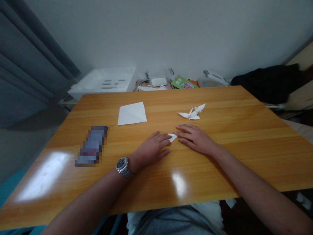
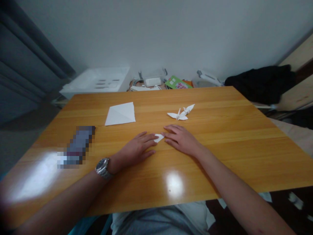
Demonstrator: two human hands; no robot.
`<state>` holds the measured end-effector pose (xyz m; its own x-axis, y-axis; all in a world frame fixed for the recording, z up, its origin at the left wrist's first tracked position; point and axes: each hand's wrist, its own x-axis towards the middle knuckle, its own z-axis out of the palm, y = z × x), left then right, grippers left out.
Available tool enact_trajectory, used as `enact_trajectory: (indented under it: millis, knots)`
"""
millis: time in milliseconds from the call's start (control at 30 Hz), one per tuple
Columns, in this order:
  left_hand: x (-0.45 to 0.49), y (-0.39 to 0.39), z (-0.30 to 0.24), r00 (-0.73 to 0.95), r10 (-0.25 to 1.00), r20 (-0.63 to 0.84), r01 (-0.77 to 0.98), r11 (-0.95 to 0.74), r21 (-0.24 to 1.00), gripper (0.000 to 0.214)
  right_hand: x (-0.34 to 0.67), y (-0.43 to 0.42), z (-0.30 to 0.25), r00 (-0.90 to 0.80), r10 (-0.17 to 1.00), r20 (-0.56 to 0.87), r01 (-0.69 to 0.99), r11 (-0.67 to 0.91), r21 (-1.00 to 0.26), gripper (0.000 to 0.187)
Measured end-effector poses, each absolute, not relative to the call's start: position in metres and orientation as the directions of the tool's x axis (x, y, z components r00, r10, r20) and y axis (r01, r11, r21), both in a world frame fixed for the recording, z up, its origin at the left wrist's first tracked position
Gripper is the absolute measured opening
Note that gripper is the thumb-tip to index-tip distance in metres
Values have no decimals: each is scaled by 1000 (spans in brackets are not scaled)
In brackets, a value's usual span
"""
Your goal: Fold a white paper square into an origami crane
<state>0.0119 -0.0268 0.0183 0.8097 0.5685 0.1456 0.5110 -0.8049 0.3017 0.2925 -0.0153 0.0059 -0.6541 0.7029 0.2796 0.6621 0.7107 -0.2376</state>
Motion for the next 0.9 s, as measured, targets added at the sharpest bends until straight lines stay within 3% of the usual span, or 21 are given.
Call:
enact_trajectory:
  millis: [400, 667, 900]
  knots:
    - [0, -19, 20, 751, 631, 195, 601, -775, 196, 31, 287, -19, 9, -664, 684, 302, 583, 726, -365, 32]
    - [0, -18, 21, 701, 681, 212, 663, -732, 158, 40, 281, -25, 14, -747, 597, 292, 496, 793, -353, 39]
    - [2, -20, 22, 700, 691, 181, 667, -723, 183, 44, 277, -27, 10, -747, 600, 285, 505, 792, -344, 39]
